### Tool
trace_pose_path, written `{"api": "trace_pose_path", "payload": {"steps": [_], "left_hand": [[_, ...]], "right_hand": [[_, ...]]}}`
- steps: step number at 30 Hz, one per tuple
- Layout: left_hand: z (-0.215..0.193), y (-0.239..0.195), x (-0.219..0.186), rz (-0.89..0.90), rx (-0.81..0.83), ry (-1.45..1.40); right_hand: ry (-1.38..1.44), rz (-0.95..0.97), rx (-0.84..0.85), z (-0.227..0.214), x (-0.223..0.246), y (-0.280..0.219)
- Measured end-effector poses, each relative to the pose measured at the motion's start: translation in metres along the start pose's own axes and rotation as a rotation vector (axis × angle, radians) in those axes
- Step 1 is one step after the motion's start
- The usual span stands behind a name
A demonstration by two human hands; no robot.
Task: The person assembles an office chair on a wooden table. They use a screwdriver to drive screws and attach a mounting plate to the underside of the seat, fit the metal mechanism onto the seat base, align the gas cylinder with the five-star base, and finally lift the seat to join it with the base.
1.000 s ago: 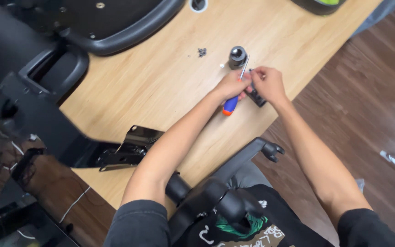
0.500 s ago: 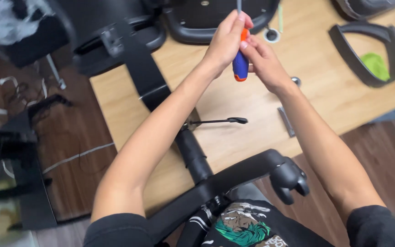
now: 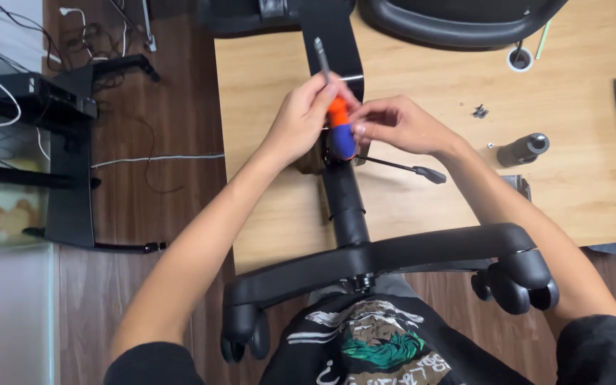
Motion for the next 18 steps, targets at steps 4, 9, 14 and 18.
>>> {"api": "trace_pose_path", "payload": {"steps": [4, 9, 14, 18], "left_hand": [[-0.013, -0.046, 0.085, -0.241, -0.043, -0.231], [-0.032, -0.082, 0.122, -0.265, -0.18, 0.359], [-0.029, -0.093, 0.148, -0.32, -0.229, 0.44], [-0.02, -0.097, 0.174, -0.216, -0.278, 0.311]], "right_hand": [[-0.19, 0.133, 0.0, 0.0, -0.051, -0.004], [-0.345, 0.288, -0.18, -0.014, -0.103, -0.009], [-0.267, 0.308, -0.307, -0.018, -0.142, -0.014], [-0.202, 0.329, -0.349, -0.006, -0.151, -0.016]]}}
Point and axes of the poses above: each hand's wrist, its own y-axis towards the middle knuckle, its own z-axis out of the palm, x = y × z, the point moved 10 cm from there along y, towards the middle knuckle
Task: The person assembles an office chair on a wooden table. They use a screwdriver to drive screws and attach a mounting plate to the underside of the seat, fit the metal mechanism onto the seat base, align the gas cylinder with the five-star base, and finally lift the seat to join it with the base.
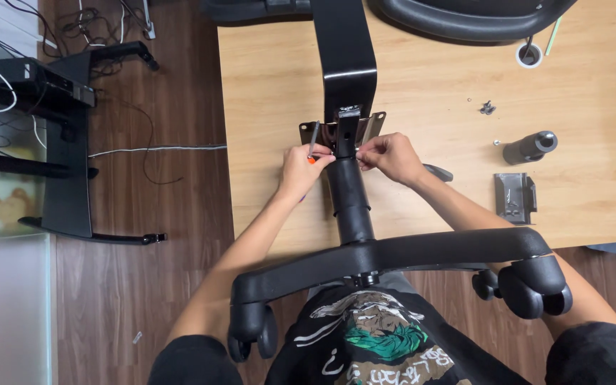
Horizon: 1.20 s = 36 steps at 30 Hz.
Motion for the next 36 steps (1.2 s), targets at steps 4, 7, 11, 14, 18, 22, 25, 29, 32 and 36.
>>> {"api": "trace_pose_path", "payload": {"steps": [4, 7, 11, 14, 18, 22, 25, 29, 32, 36], "left_hand": [[-0.005, -0.005, -0.01, -0.069, -0.082, 0.06], [-0.004, -0.01, -0.011, -0.078, -0.123, 0.074], [-0.003, -0.014, -0.009, -0.059, -0.189, 0.027], [-0.003, -0.014, -0.015, -0.097, -0.174, 0.081], [0.001, -0.012, -0.012, 0.015, -0.172, 0.099], [0.003, -0.012, -0.012, -0.016, -0.177, 0.074], [0.007, -0.016, -0.011, -0.037, -0.209, 0.053], [0.003, -0.015, -0.002, -0.051, -0.199, -0.037], [-0.004, -0.014, 0.012, -0.048, -0.129, -0.161], [-0.028, -0.027, 0.081, -0.331, -0.237, -0.182]], "right_hand": [[-0.186, -0.096, -0.105, -0.002, 0.018, -0.008], [-0.319, -0.203, -0.157, 0.001, 0.038, -0.017], [-0.453, -0.188, -0.222, 0.007, 0.055, -0.025], [-0.477, -0.319, -0.267, 0.012, 0.053, -0.029], [-0.469, -0.367, -0.289, 0.015, 0.055, -0.032], [-0.488, -0.353, -0.294, 0.015, 0.058, -0.034], [-0.441, -0.34, -0.295, 0.01, 0.046, -0.033], [-0.352, -0.28, -0.204, 0.006, 0.039, -0.027], [-0.154, -0.197, -0.123, -0.001, 0.034, -0.021], [-0.113, -0.288, -0.282, -0.03, 0.038, -0.014]]}}
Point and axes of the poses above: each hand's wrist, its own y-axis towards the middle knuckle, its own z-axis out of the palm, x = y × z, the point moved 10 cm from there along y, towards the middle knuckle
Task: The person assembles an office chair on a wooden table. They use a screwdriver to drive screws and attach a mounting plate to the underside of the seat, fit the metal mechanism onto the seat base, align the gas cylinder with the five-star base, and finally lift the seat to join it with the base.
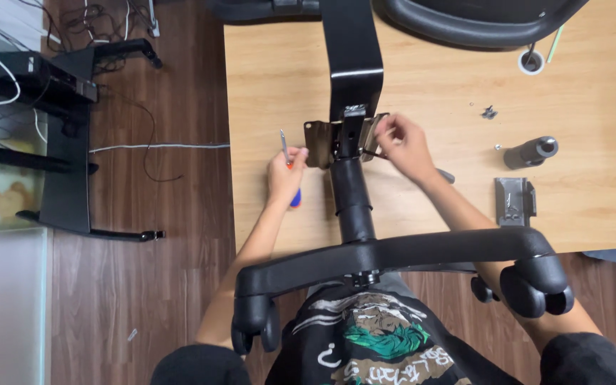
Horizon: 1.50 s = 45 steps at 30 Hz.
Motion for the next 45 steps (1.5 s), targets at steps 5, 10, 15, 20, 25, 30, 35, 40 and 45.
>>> {"api": "trace_pose_path", "payload": {"steps": [5, 10, 15, 20, 25, 30, 35, 40, 45], "left_hand": [[-0.02, 0.044, 0.077, 0.106, -0.151, 0.581], [-0.02, 0.049, 0.084, 0.016, -0.06, 0.538], [-0.029, 0.037, 0.076, -0.012, -0.061, 0.65], [-0.035, 0.026, 0.05, 0.106, -0.143, 0.779], [-0.029, 0.009, -0.021, 0.337, -0.109, 0.623], [0.002, -0.013, -0.106, 0.561, 0.073, 0.2], [0.019, 0.004, -0.089, 0.435, 0.013, -0.014], [0.026, 0.016, -0.061, 0.307, 0.004, -0.02], [0.005, -0.013, -0.107, 0.49, -0.168, -0.07]], "right_hand": [[0.368, 0.006, 0.017, 0.0, 0.006, 0.024], [0.333, -0.103, 0.069, 0.003, 0.025, 0.028], [0.401, -0.137, 0.098, 0.004, 0.057, 0.026], [0.572, -0.136, 0.132, 0.007, 0.086, 0.036], [0.669, -0.001, 0.218, 0.008, 0.071, 0.068], [0.737, 0.197, 0.343, 0.022, 0.079, 0.085], [0.838, 0.157, 0.409, 0.026, 0.104, 0.076], [0.846, 0.054, 0.402, 0.019, 0.11, 0.055], [0.897, 0.055, 0.36, 0.017, 0.117, 0.037]]}}
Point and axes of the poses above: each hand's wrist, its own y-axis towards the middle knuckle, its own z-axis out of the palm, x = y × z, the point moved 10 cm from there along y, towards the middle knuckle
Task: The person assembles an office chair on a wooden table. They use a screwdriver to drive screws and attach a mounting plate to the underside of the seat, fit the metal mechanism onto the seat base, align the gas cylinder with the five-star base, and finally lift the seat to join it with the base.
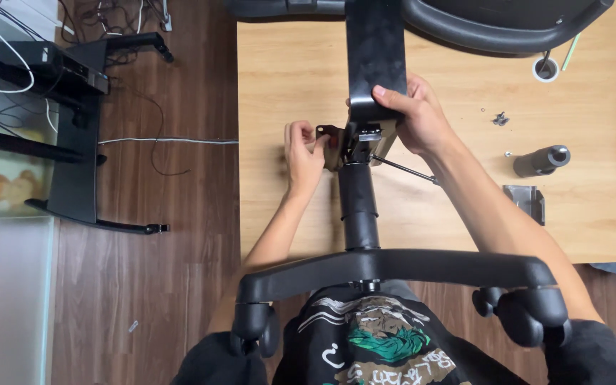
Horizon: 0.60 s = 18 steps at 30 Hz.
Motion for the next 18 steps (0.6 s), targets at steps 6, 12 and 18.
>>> {"api": "trace_pose_path", "payload": {"steps": [6, 12, 18], "left_hand": [[0.015, -0.041, -0.007, -0.068, 0.159, 0.162], [0.029, -0.063, -0.047, 0.059, 0.195, 0.341], [0.045, -0.074, -0.028, -0.364, 0.078, 0.421]], "right_hand": [[-0.019, -0.023, -0.082, -0.003, 0.0, -0.014], [-0.027, -0.042, -0.068, 0.003, -0.009, -0.022], [-0.014, -0.083, -0.052, 0.018, -0.007, -0.032]]}}
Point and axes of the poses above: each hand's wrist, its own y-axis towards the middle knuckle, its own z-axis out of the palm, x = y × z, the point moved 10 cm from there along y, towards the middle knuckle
